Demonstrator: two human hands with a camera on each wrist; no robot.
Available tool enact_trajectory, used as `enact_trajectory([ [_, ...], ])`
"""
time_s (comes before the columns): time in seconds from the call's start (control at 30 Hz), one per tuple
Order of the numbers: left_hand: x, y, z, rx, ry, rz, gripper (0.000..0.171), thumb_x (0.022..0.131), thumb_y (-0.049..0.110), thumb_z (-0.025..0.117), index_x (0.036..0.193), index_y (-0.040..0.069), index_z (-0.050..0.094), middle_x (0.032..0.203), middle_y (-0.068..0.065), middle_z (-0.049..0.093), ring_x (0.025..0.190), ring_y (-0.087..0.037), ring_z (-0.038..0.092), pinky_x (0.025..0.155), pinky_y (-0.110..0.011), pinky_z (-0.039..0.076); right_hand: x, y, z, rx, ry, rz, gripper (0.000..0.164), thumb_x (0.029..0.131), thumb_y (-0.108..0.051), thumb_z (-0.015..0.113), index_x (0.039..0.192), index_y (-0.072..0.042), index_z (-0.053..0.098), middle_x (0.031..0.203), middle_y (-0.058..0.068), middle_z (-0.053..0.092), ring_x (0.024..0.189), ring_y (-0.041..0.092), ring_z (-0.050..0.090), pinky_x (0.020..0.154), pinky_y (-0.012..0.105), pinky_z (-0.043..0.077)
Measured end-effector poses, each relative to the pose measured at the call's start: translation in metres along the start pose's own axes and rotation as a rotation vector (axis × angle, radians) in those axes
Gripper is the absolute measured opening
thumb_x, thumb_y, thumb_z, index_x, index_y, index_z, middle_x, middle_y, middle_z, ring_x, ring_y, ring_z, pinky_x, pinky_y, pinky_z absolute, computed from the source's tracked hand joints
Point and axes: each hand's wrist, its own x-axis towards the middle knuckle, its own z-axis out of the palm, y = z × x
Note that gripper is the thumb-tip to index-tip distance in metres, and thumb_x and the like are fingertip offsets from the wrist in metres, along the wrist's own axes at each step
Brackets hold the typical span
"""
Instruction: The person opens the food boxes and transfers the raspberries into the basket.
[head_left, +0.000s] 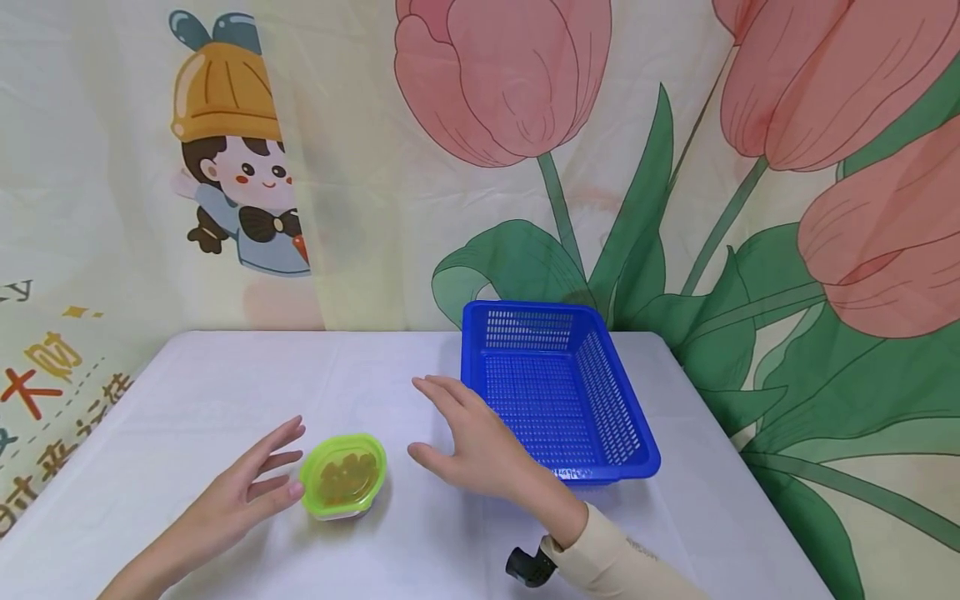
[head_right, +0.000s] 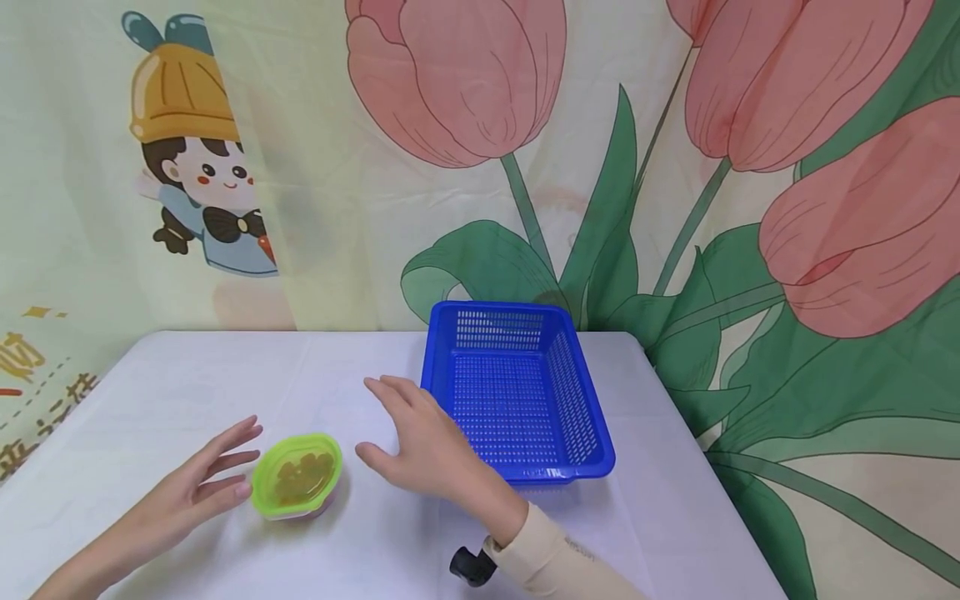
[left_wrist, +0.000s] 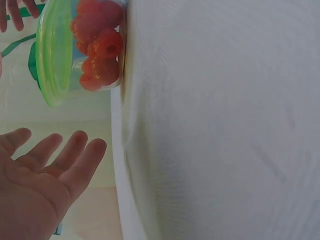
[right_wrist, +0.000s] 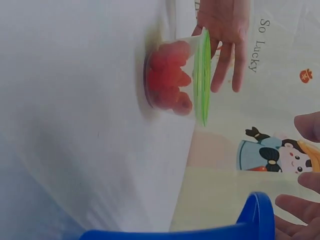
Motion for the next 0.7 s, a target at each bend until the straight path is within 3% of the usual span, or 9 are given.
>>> enact_trajectory([
  [0.1, -0.001, 0.000, 0.001, -0.025, -0.013, -0.020, 0.083, 0.104, 0.011, 0.070, 0.170, 0.031, 0.023, 0.161, 0.024, 0.036, 0.135, 0.010, 0.050, 0.098, -0.016, 0.053, 0.001, -0.004, 0.006, -0.009, 0.000, -0.016, 0.076, 0.099, -0.037, 0.075, 0.164, -0.021, 0.040, 0.164, 0.004, 0.045, 0.151, 0.023, 0.045, 0.119, 0.047, 0.044],
  [0.33, -0.004, 0.002, 0.001, -0.070, -0.044, -0.094, 0.079, 0.106, 0.017, 0.068, 0.169, 0.033, 0.023, 0.166, -0.005, 0.038, 0.134, 0.013, 0.049, 0.097, -0.018, 0.054, 0.002, -0.015, 0.020, -0.011, -0.010, -0.069, 0.075, 0.099, -0.035, 0.075, 0.164, -0.019, 0.040, 0.161, 0.003, 0.047, 0.148, 0.020, 0.048, 0.118, 0.040, 0.045],
  [0.7, -0.003, 0.001, -0.003, -0.157, -0.095, -0.201, 0.076, 0.106, 0.020, 0.068, 0.167, 0.032, 0.027, 0.167, -0.019, 0.035, 0.130, 0.013, 0.051, 0.096, -0.020, 0.053, 0.003, -0.021, 0.041, -0.018, -0.053, -0.081, 0.073, 0.099, -0.035, 0.075, 0.162, -0.018, 0.042, 0.159, 0.002, 0.051, 0.146, 0.020, 0.050, 0.118, 0.038, 0.045],
])
